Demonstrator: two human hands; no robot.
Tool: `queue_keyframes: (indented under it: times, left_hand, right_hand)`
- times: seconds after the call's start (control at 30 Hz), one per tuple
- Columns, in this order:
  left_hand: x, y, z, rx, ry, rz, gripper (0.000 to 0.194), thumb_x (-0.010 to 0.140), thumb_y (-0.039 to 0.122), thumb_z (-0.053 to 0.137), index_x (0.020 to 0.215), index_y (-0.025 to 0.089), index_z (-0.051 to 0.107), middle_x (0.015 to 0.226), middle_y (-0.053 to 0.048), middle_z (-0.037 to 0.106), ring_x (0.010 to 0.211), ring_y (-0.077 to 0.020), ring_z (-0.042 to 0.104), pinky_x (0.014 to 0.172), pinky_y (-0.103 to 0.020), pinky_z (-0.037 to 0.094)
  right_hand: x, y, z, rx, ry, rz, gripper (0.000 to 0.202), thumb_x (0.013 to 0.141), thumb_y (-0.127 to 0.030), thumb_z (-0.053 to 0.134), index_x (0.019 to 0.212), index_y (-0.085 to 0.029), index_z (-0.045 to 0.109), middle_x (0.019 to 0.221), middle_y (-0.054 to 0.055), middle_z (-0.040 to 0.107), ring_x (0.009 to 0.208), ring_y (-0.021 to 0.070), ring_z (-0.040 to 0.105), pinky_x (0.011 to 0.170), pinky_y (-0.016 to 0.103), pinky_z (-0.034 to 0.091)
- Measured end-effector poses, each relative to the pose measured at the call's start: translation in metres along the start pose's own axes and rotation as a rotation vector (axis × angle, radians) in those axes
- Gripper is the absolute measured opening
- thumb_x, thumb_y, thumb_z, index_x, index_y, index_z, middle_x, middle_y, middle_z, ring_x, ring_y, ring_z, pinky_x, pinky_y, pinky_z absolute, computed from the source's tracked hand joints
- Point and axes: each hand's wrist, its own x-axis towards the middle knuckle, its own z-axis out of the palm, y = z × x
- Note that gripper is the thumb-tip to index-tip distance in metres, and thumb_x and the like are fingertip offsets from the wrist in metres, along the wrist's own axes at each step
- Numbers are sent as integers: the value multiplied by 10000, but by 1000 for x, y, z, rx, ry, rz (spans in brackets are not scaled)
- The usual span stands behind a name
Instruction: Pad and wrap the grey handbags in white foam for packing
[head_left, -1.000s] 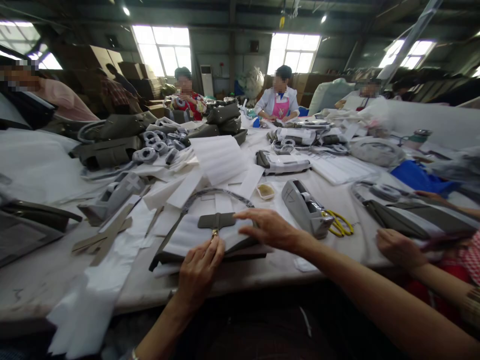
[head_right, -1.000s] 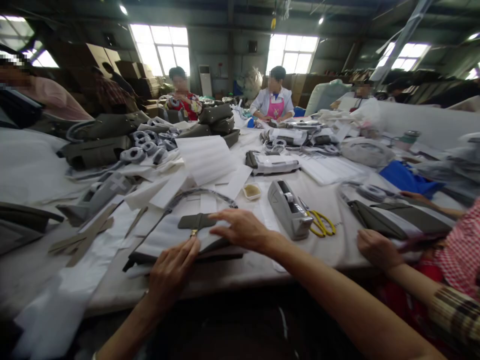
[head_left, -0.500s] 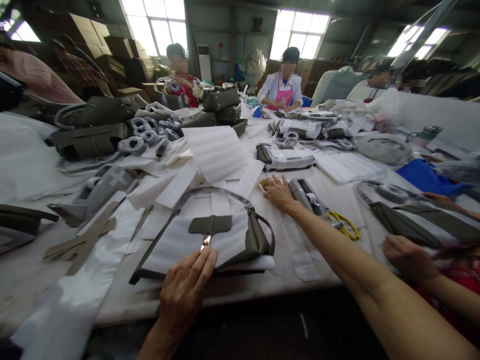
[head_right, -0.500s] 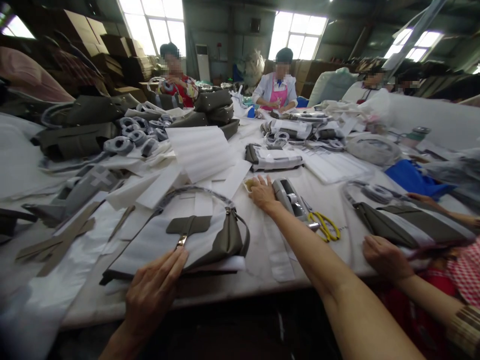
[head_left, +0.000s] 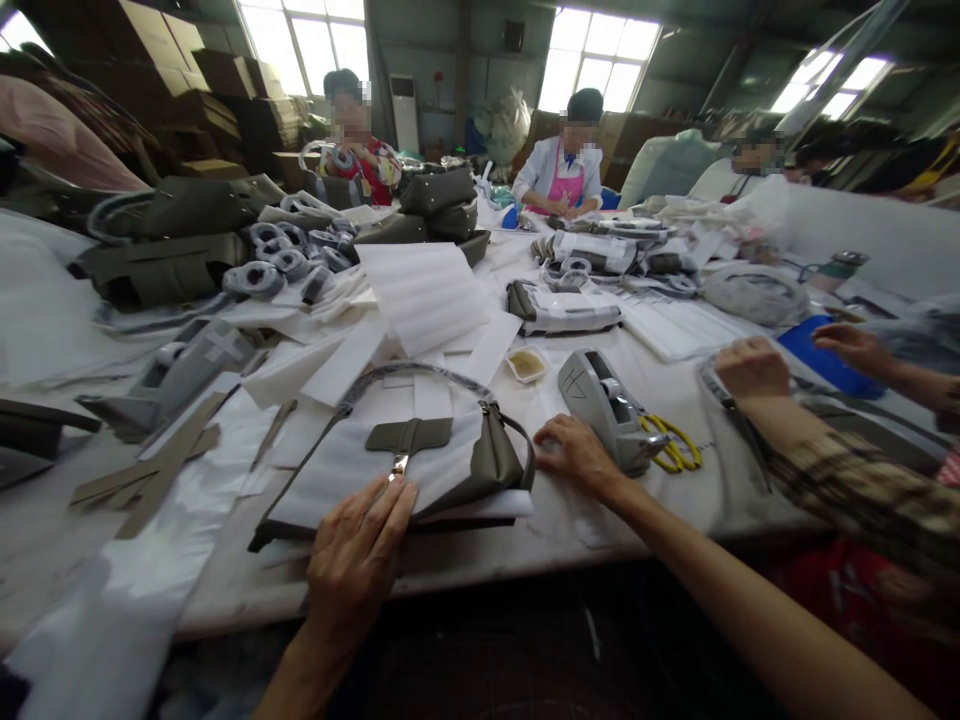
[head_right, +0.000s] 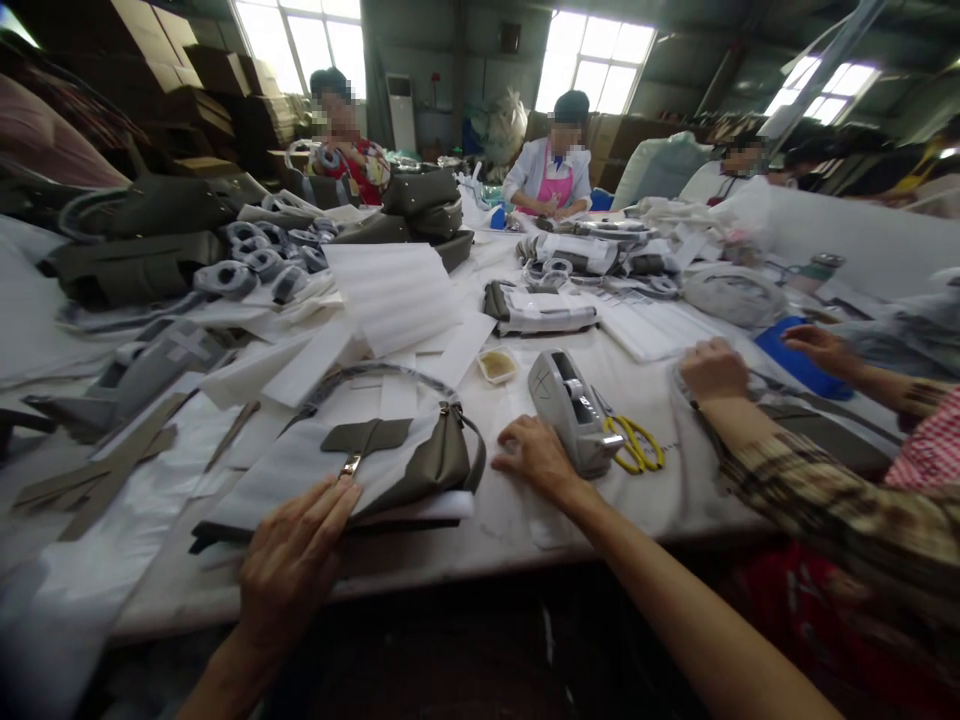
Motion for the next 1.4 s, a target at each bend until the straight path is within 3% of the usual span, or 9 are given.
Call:
queue_keyframes:
  times: [0.13,0.27,0.53,0.67,0.77,0.87,1.03,1.23,1.4]
  left_hand:
    - [2,-5,0,12,19,-34,474,888,22,523,1343,155,551,1187,-109,707,1112,-256,651,957,-389,451]
    - [5,-11,-1,28,30,-118,529,881,39,521,1387,193,506,1209,-107,694,1096,-246,659,947,-376,461]
    - [15,-16,-6,31,90,-216,558,887,113,602,1418,220,467,1165,-94,707,1032,-241,681,904,-343,484]
    - [15,-16,-7,17,101,-234,508,883,133,647,1365,204,503,1157,-101,707,1032,-243,677,910,-338,477]
    - [13,-16,-6,15,111,-225,523,885,138,650,1378,209,492,1163,-97,705,1038,-242,674,913,-337,476]
    - [11,-16,-4,21,109,-216,519,889,109,625,1381,211,495,1161,-97,705,1041,-241,674,918,-341,474]
    - [9,-17,-3,21,110,-226,500,883,80,620,1357,200,515,1162,-106,702,1045,-244,672,917,-344,475]
    - [9,-17,-3,1,98,-214,516,872,68,637,1358,188,515,1175,-117,698,1061,-253,670,935,-360,473]
    - [9,-17,-2,-3,101,-216,516,873,61,633,1359,187,514,1171,-119,701,1066,-254,671,940,-363,475]
  right_hand:
    - [-3,-8,4,0,53,-18,91,833,-252,747,762,-218,700,839,35,689,869,228,605,828,379,415]
    - [-13,-48,-5,173,117,-236,119,915,-278,658,825,-209,696,904,59,715,895,214,623,848,379,439]
    - [-71,-121,17,598,-342,-547,237,962,-361,577,858,-224,740,893,31,754,867,167,683,885,311,504]
    - [-51,-102,0,604,-228,-316,260,956,-393,581,871,-207,741,880,42,750,806,157,696,761,262,532]
    - [-7,-75,-19,265,-38,-160,261,959,-393,570,880,-209,737,922,50,742,820,173,682,772,279,516]
    - [41,-52,-23,-90,-100,-39,211,951,-334,572,934,-220,749,978,53,744,889,196,681,819,295,499]
    - [86,-29,-10,-234,-113,87,261,914,-251,581,1140,-216,709,1159,97,713,1027,254,670,861,340,490]
    - [69,-17,-5,-280,-78,149,318,875,-417,657,1082,-185,726,1077,131,723,1019,287,657,865,366,481]
    - [25,-30,12,-225,-27,68,211,953,-328,570,1031,-226,738,1124,75,713,1052,228,622,963,349,444]
